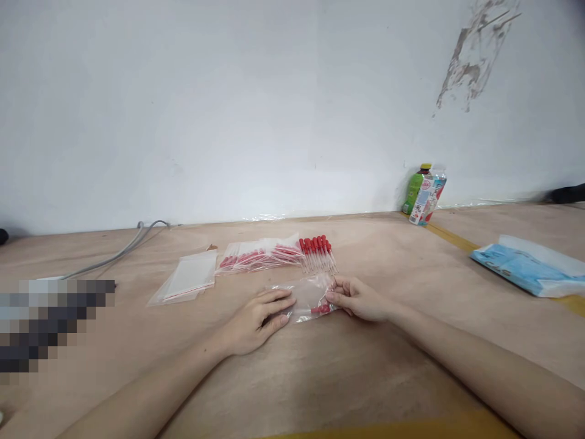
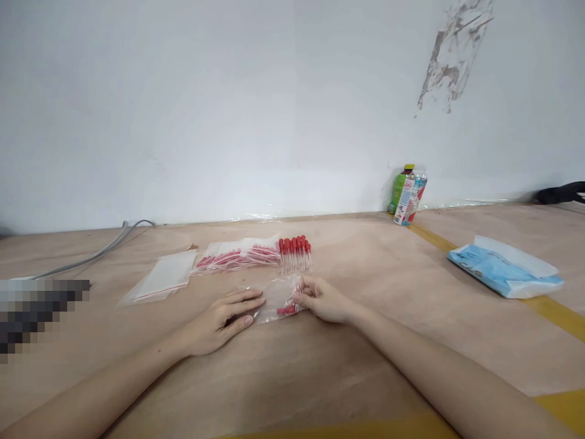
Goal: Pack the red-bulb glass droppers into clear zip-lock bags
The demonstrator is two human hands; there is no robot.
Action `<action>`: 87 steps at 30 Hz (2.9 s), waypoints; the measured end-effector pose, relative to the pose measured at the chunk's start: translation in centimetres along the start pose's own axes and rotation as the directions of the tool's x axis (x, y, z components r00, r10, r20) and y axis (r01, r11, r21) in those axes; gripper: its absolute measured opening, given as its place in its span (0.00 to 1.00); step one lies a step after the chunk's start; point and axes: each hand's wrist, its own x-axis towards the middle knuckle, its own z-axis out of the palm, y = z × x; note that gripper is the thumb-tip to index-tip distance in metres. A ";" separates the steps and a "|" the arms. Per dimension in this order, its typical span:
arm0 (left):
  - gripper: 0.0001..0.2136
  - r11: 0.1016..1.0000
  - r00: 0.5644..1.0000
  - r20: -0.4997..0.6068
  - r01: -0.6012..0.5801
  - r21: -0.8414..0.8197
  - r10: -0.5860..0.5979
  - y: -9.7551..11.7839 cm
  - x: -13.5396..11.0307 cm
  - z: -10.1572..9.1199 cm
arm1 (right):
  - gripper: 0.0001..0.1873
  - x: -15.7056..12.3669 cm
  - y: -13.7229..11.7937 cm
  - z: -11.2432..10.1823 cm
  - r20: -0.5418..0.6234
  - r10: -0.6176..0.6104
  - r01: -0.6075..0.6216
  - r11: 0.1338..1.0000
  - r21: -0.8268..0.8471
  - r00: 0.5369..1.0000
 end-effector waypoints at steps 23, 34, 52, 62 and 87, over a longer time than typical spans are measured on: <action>0.16 1.000 0.996 0.091 -0.007 0.006 0.007 -0.4 -0.2 -0.1 | 0.18 11.1 2.2 -9.1 -0.725 -0.184 -0.121 0.930 -0.347 0.664; 0.17 0.999 0.998 0.046 -0.036 0.016 0.035 -0.2 -0.3 0.0 | 0.12 11.7 0.7 -8.1 -0.767 -0.127 0.065 0.992 -0.111 0.629; 0.22 0.999 0.999 0.033 -0.021 0.023 0.021 0.0 -0.1 -0.1 | 0.18 -0.5 1.6 -2.9 -0.572 0.035 0.144 0.953 0.266 0.819; 0.21 0.998 0.998 0.050 -0.035 0.043 0.033 0.0 -0.1 -0.1 | 0.19 -0.8 1.5 -3.6 -0.216 0.082 -0.092 0.995 -0.039 0.973; 0.20 0.996 0.992 0.121 -0.031 0.085 0.020 -0.7 0.1 0.2 | 0.14 3.9 2.4 -7.0 -0.651 -0.144 -0.144 0.919 -0.367 0.745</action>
